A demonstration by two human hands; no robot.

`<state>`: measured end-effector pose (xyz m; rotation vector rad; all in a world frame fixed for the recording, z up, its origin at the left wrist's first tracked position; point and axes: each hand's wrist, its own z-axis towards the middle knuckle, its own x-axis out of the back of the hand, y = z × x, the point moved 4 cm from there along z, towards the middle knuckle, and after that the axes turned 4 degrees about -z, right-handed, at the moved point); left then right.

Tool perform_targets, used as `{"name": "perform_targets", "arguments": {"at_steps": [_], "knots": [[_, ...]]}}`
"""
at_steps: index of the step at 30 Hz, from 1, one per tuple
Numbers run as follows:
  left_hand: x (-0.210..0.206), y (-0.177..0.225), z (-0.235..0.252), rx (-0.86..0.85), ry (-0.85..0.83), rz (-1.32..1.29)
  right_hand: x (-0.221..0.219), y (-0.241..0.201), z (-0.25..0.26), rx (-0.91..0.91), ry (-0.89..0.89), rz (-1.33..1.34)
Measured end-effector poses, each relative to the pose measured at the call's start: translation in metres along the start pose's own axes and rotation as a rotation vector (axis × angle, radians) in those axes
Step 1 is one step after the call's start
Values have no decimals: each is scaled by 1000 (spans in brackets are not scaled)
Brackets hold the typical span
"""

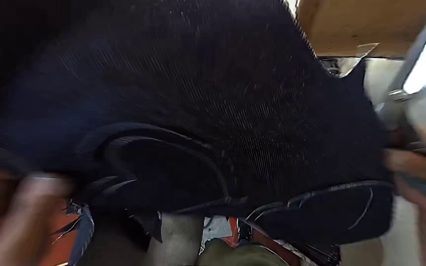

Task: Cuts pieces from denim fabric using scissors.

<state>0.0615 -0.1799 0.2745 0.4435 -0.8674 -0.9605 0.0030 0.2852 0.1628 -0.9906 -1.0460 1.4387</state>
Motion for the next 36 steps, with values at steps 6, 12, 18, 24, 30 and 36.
{"name": "perform_targets", "arguments": {"at_steps": [6,12,18,24,30,36], "knots": [[-196,-97,-26,4,-28,-30,93,33,19,-464,128,-459],[-324,-195,-87,326,-164,362,135,220,38,-534,139,-1023],[-340,-202,-74,554,-82,416,-25,224,4,-252,97,-553],[-270,-213,-39,743,-641,-48,-126,258,5,-441,-114,-588],[-179,-324,-162,1025,-824,495,-126,254,15,-424,-137,-738],[-261,-363,-298,874,-685,-95,-131,252,21,-451,-101,-838]]}}
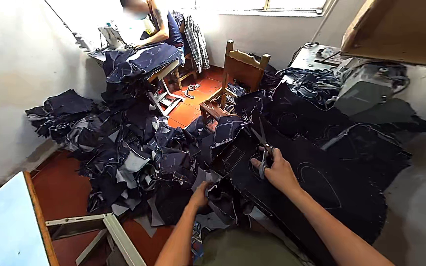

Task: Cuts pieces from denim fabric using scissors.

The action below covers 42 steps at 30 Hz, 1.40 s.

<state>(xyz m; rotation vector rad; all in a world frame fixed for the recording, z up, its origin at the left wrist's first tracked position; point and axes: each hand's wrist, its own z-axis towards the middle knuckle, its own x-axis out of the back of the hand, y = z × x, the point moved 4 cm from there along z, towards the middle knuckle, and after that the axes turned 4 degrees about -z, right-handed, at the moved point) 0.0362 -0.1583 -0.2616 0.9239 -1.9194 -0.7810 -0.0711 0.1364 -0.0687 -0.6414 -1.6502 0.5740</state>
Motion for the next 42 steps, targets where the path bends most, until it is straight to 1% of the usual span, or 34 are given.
{"name": "perform_targets", "arguments": {"at_steps": [2,4,6,8,10,11,12,13,14,16,17,18,19,21,22,24,25,26,28,29,30,31,32,33,34,35,36,37,39,42], "knots": [[-16,8,-5,38,34,-73,2,-4,0,-17,13,-29],[-16,10,-12,62,86,-104,2,-6,1,-17,37,-67],[-2,7,-16,57,184,-263,0,-6,1,-9,52,-108],[22,2,-11,-5,238,-408,-2,-6,-1,-1,62,-125],[42,6,4,-52,196,-501,-1,-8,-4,-19,57,-134],[49,11,13,-33,182,-558,-1,-9,-5,-34,49,-129],[54,16,19,23,161,-605,0,-9,-6,-47,38,-125],[59,19,24,94,115,-598,1,-10,-5,-52,33,-119],[61,19,27,154,21,-507,2,-11,-5,-53,38,-116],[53,18,23,234,-186,-185,3,-12,-4,-58,44,-126],[43,21,14,246,-229,-79,3,-11,-5,-60,49,-133],[29,22,4,233,-194,-61,2,-11,-6,-60,56,-139],[13,11,3,179,-139,-69,1,-11,-6,-55,63,-142],[-14,-27,14,-27,-23,-92,0,-11,-4,-41,76,-128],[-16,-30,6,-59,30,-80,0,-9,-4,-33,78,-117],[-3,-4,-34,40,110,59,0,-5,-1,-34,69,-97],[8,13,-53,67,205,136,1,-4,0,-41,66,-89],[19,25,-69,50,333,190,5,-5,0,-37,82,-81],[38,43,-97,-74,545,260,23,-15,-9,36,184,-47],[44,51,-110,-150,599,281,36,-22,-20,114,235,-21],[47,59,-122,-232,631,303,49,-25,-31,200,240,11],[49,67,-131,-300,640,318,58,-26,-43,257,159,61],[52,74,-138,-343,630,337,62,-26,-56,245,-27,115],[54,80,-143,-366,619,363,64,-26,-72,174,-312,133],[56,84,-146,-374,608,393,61,-23,-87,103,-617,82],[58,87,-148,-374,595,416,55,-16,-101,43,-868,-5],[60,88,-149,-373,585,436,47,-7,-112,7,-1034,-119],[62,89,-149,-366,573,450,38,1,-117,-16,-1127,-242],[66,90,-152,-340,542,460,20,11,-120,-60,-1160,-374],[74,94,-159,-305,523,462,-2,9,-112,-118,-1108,-303]]}}
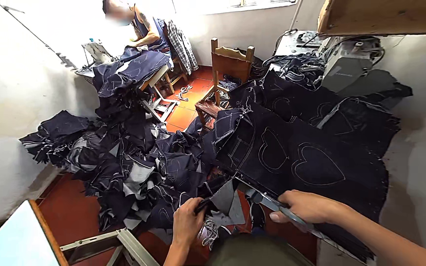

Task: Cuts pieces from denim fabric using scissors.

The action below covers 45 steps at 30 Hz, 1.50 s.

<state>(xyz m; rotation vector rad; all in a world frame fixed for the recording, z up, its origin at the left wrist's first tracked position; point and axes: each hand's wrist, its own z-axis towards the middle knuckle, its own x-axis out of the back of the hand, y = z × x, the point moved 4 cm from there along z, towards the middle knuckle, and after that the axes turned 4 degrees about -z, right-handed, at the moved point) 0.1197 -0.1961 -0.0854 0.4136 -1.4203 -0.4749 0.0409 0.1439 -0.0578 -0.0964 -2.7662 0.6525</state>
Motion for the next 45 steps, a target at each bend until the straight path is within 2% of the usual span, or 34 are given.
{"name": "perform_targets", "arguments": {"at_steps": [4,6,8,11,14,16,18,20,22,23,25,28,31,34,36,38,39,41,43,45], "knots": [[15,-4,0,43,-75,25,2,-13,12,84,79,76],[27,-4,0,114,-150,-28,2,-12,8,210,195,50],[51,6,0,239,-205,-234,-1,-8,-2,394,364,83],[114,41,-1,347,-72,-658,-15,-2,-4,652,565,239],[189,100,-1,202,30,-827,-31,-13,9,843,701,443],[232,143,-2,-5,32,-766,-34,-34,17,915,740,541],[275,184,0,-176,117,-653,-32,-64,13,986,769,710],[309,209,7,-280,252,-622,-17,-91,-10,1038,859,938],[321,215,24,-321,342,-662,9,-92,-53,1071,998,1047],[318,212,33,-318,360,-688,25,-79,-78,1075,1085,1013],[292,194,51,-296,238,-696,53,-34,-132,998,1293,856],[216,182,71,-208,88,-717,78,32,-208,668,1569,574],[130,187,100,-209,102,-597,105,79,-246,279,1672,335],[44,186,137,-142,125,-354,146,108,-235,5,1610,199],[-9,180,157,-49,69,-202,175,137,-194,-125,1500,156],[-51,173,169,103,-55,-63,185,166,-139,-201,1425,170],[-64,172,171,173,-118,-14,179,170,-117,-217,1420,190],[-74,175,176,244,-148,26,161,152,-84,-151,1419,261],[-71,178,179,311,-226,64,135,104,-51,68,1333,374],[-62,184,187,389,-397,117,114,49,-21,315,1290,422]]}}
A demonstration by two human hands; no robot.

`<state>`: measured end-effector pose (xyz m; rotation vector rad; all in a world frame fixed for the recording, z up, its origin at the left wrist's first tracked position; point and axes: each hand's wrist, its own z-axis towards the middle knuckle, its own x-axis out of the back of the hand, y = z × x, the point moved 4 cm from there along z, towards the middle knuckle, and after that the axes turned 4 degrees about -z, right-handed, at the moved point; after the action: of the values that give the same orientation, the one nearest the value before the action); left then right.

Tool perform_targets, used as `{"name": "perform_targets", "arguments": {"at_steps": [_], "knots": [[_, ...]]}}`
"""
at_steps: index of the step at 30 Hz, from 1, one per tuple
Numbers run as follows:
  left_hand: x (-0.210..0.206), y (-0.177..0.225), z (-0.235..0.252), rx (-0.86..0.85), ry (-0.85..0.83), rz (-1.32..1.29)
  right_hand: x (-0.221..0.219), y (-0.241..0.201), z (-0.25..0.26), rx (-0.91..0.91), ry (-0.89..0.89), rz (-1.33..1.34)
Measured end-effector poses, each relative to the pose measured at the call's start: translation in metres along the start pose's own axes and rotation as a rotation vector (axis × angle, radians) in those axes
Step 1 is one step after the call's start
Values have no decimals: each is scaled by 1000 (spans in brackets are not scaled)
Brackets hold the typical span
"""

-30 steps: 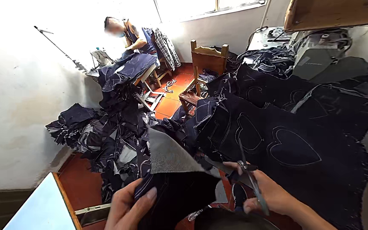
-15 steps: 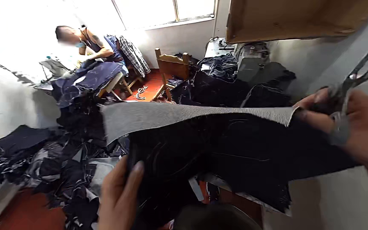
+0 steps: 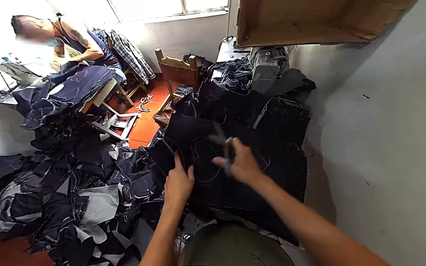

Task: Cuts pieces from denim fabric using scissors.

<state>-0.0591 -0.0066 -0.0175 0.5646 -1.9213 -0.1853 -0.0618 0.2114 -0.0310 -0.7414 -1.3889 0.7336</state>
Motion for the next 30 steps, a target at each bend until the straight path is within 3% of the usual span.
{"name": "perform_targets", "arguments": {"at_steps": [3,5,8,10,11,13,15,18,20,23,27,30], "knots": [[22,5,8,19,-169,29,-64,-27,-2,256,-43,68],[49,-9,11,-22,-137,-111,-87,-28,0,252,-86,17],[107,-53,-10,-136,196,-459,-98,-16,5,270,-87,-90],[112,-106,-13,-71,357,-357,-98,-12,4,345,-55,-165],[94,-137,-5,16,248,-216,-97,-11,4,368,-48,-174],[16,-189,21,106,-137,23,-95,-8,3,378,-49,-168],[-76,-215,32,-1,-353,44,-93,-7,3,399,-47,-170],[-150,-219,36,-142,-272,-147,-88,-9,4,437,-19,-203],[-157,-208,31,-141,-175,-132,-76,1,5,336,-66,-225],[-136,-205,20,-160,-201,-88,-26,34,8,-34,-46,-287],[-97,-213,3,-306,-216,-62,79,124,-2,-640,106,-455],[-73,-213,-6,-395,-219,-192,112,188,-11,-832,123,-478]]}}
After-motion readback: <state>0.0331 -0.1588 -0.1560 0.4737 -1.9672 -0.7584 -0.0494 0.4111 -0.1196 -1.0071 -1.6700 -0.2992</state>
